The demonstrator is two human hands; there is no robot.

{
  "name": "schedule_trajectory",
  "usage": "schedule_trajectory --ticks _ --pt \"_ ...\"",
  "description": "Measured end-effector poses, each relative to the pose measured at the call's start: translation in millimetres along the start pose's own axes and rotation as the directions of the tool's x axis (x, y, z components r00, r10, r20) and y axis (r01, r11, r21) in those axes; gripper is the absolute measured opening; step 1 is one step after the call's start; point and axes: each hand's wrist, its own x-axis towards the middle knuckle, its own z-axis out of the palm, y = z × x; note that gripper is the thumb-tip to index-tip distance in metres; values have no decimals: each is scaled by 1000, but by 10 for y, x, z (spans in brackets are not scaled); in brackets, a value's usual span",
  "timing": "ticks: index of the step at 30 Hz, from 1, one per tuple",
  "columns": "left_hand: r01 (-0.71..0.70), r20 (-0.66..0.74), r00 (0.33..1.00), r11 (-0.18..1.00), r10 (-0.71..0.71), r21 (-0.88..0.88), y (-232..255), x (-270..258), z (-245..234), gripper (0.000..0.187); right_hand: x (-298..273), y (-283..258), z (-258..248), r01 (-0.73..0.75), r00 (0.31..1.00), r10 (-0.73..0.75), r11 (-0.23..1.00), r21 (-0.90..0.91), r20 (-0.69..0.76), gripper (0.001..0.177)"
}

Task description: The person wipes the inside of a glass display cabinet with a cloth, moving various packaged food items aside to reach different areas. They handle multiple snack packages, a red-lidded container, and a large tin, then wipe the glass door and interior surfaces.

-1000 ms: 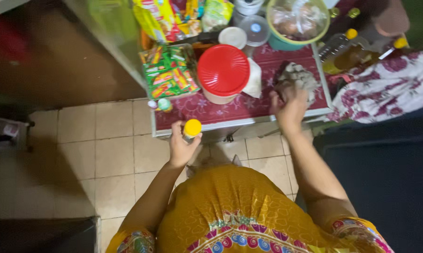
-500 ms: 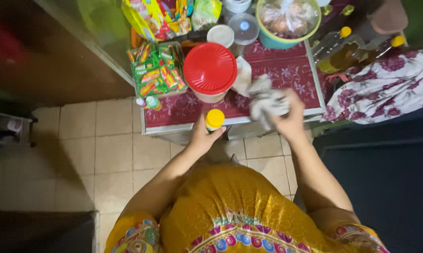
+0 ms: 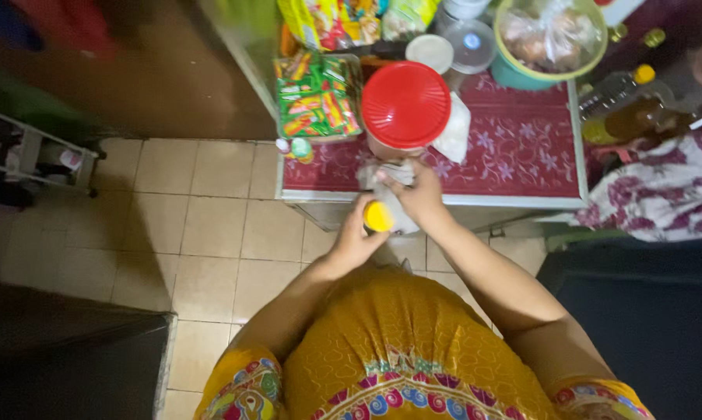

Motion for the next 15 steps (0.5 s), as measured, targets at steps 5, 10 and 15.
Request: schedule_trajectory --ticks 5,10,15 --pt "-26 -79 996 993 36 114 69 35 -254 54 -183 -171 -102 25 997 -4 957 290 -71 33" --pt "9 -82 997 963 14 269 -239 73 -277 61 -260 -403 35 344 930 -364 913 219 54 34" --pt "43 -97 995 967 -19 252 -519 15 -311 61 -183 -370 166 219 970 -227 971 -92 -82 34"
